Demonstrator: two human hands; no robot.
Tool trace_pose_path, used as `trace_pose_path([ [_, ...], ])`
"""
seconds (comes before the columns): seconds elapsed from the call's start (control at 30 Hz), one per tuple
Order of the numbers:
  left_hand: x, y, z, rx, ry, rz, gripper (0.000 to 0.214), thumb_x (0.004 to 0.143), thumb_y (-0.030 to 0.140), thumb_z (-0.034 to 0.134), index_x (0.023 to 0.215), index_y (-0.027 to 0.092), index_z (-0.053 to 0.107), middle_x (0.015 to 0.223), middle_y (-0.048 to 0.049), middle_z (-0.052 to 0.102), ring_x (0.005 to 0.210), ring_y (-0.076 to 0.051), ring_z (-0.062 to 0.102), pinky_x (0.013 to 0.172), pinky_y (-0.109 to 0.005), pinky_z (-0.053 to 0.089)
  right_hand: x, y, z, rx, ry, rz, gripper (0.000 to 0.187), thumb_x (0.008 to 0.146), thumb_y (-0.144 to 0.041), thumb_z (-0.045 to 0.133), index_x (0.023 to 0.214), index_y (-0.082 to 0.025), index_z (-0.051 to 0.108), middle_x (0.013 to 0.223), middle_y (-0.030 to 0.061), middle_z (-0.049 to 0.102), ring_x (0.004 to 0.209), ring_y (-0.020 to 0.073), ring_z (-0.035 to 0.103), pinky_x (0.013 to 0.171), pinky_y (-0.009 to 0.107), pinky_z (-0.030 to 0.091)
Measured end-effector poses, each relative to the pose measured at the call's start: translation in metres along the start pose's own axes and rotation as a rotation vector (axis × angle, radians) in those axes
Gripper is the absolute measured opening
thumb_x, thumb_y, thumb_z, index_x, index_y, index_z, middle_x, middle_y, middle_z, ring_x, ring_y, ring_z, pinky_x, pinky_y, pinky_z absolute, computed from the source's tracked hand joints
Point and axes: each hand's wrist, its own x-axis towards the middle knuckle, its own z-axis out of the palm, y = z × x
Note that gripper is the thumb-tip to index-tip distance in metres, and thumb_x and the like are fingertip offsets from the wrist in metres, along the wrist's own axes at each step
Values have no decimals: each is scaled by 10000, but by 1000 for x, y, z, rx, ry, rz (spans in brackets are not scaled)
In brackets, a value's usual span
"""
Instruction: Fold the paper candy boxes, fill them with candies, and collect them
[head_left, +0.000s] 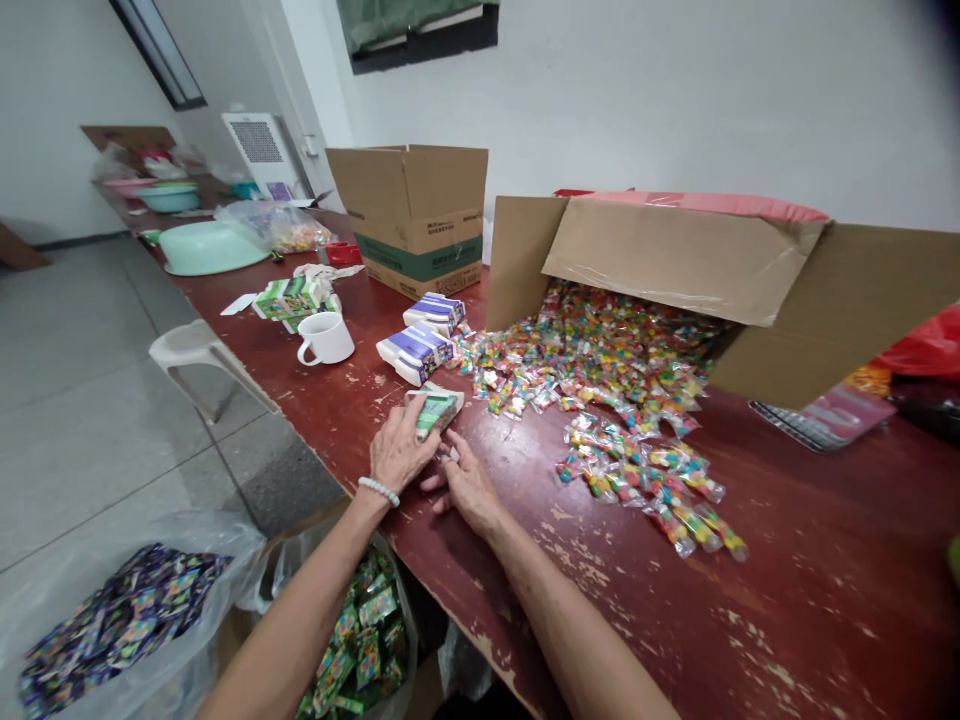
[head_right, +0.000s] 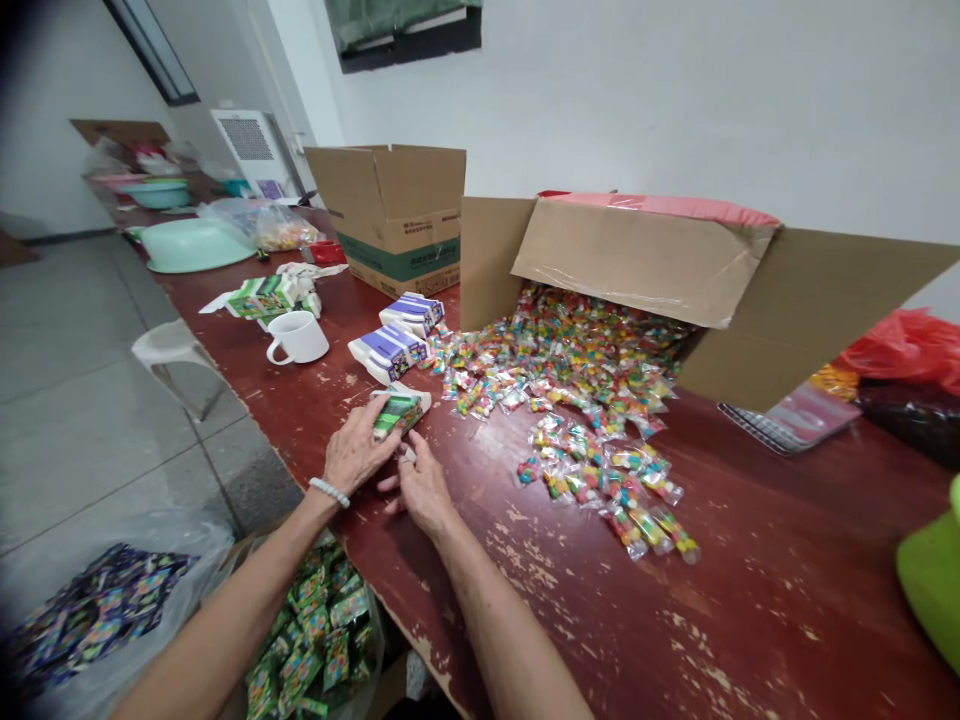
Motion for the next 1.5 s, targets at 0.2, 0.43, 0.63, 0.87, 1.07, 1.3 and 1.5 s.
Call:
trace_pose_path([
  [0.2,22,-28,-5,-565,64,-137,599,711,361,708,1296,285,605,1217,-64,672,1111,-313,616,986,-436,456,-1,-3,0,64,6,19,598,871,-346,575,1423,-259,361,1475,155,450,539,89,675,331,193,503],
  [0.43,28,-51,-7,-1062,76,-310,692,743,282,655,1402,170,476,1201,-125,687,872,-222,713,761,-351,595,3,2,-2,158,18,9,587,828,-448,608,1339,-265,384,1439,152,468,598,111,690,359,207,521],
  [0.63,18,-62,-22,-1303,143,-406,643,701,225,697,1317,153,527,1134,-118,708,811,-196,713,717,-314,604,-5,12,-1,309,251,-71,442,829,-437,590,1185,-230,430,1085,77,611,644,124,679,420,217,547],
  [0.87,7,-64,-46,-1397,186,-392,820,622,177,739,1393,219,465,1114,-81,707,771,-167,701,692,-283,589,-44,12,-34,197,391,-154,488,763,-573,623,1034,-174,549,835,23,640,553,118,636,442,220,521],
  [1.07,-5,-61,-34,-1135,58,-301,749,662,337,726,1355,137,525,1037,-91,722,686,-153,664,641,-263,548,-141,11,-98,-41,394,-107,555,746,-610,667,1085,-171,631,864,47,693,501,124,613,482,263,527],
  [1.3,-38,-16,0,-691,-124,18,558,705,438,716,1217,219,682,1124,-74,694,986,-261,635,909,-376,489,-262,24,-176,29,742,24,463,625,-577,783,987,-304,688,869,87,705,476,162,574,461,345,526],
  [1.5,-65,13,18,129,116,331,630,826,511,566,1349,160,585,1304,-219,562,1204,-387,515,999,-514,415,-287,23,-184,138,840,2,408,583,-581,801,921,-368,719,926,106,674,603,201,597,486,351,534],
])
